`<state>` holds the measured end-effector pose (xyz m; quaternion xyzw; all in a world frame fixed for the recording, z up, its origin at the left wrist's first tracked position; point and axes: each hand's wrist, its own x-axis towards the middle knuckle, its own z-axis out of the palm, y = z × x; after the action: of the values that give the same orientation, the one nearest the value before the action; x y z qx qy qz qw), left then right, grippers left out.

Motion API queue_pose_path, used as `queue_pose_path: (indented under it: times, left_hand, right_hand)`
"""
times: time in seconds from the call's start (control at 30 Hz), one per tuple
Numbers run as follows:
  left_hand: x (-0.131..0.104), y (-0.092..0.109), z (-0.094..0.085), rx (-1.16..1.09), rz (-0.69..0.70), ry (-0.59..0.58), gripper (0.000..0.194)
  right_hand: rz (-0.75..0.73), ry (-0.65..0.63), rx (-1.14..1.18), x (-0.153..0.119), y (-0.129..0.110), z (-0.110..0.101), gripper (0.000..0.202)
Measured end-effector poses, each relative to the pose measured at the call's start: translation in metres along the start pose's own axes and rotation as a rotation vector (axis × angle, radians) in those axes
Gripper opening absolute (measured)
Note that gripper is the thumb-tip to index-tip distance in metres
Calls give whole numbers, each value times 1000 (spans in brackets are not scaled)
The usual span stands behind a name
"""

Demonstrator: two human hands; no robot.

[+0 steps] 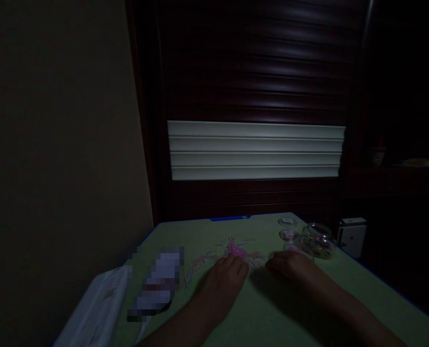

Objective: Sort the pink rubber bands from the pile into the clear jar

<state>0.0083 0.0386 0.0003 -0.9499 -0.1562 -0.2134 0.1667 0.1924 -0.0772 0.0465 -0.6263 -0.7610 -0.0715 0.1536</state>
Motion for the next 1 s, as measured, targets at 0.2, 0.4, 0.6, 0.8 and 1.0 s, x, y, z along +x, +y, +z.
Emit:
queue_pose_path:
  times: [0.2, 0.4, 0.6, 0.8, 1.0]
  left_hand:
    - [-1, 2, -5, 4, 43, 25, 22]
    - [0, 4, -11, 35, 148, 87, 19]
    - [-1, 5, -13, 49, 243, 141, 17]
    - [-1, 6, -15, 67, 264, 140, 16]
    - [1, 5, -13, 77, 267, 195, 10]
  right_hand:
    - [-7, 14, 18, -1, -1, -1, 21]
    - [-10, 22, 23, 0, -3, -2, 21]
    - [-28, 81, 70, -1, -5, -3, 20]
    - [-53, 84, 139, -3, -8, -4, 17]
    - [-48, 59, 140, -5, -12, -7, 11]
